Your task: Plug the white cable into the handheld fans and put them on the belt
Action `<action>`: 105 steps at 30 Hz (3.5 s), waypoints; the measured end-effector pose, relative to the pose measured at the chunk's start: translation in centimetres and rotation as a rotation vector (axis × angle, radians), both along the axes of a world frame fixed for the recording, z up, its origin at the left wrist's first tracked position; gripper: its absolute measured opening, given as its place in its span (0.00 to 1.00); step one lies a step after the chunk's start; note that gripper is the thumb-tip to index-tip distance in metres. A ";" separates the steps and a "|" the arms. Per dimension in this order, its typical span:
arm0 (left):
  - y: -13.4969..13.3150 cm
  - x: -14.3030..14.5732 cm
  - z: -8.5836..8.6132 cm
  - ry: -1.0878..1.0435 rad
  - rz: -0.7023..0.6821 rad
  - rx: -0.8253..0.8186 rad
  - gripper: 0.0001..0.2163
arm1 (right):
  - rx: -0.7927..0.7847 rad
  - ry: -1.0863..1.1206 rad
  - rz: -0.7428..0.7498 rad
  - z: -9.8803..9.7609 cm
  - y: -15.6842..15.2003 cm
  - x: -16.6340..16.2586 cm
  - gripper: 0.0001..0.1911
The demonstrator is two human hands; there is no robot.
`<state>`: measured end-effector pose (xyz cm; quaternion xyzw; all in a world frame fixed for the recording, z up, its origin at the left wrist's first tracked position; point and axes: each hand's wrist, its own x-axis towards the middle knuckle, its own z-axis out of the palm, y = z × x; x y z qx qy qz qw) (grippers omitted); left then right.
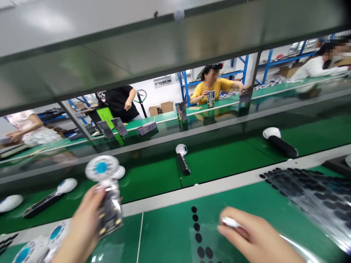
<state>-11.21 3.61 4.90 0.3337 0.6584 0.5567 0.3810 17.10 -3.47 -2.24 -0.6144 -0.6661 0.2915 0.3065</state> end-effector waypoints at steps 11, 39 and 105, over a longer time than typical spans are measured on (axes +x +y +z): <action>15.9 7.5 -10.0 0.534 -0.371 0.045 0.12 | 0.088 -0.269 0.132 -4.4 6.9 -3.3 0.15; 4.8 10.8 -6.8 -0.681 -0.428 -0.112 0.09 | 0.197 -0.124 0.293 -4.8 6.6 -2.8 0.12; -2.4 9.1 -11.5 -0.742 -0.673 -0.311 0.30 | -0.089 0.275 0.214 -1.4 3.8 -5.4 0.10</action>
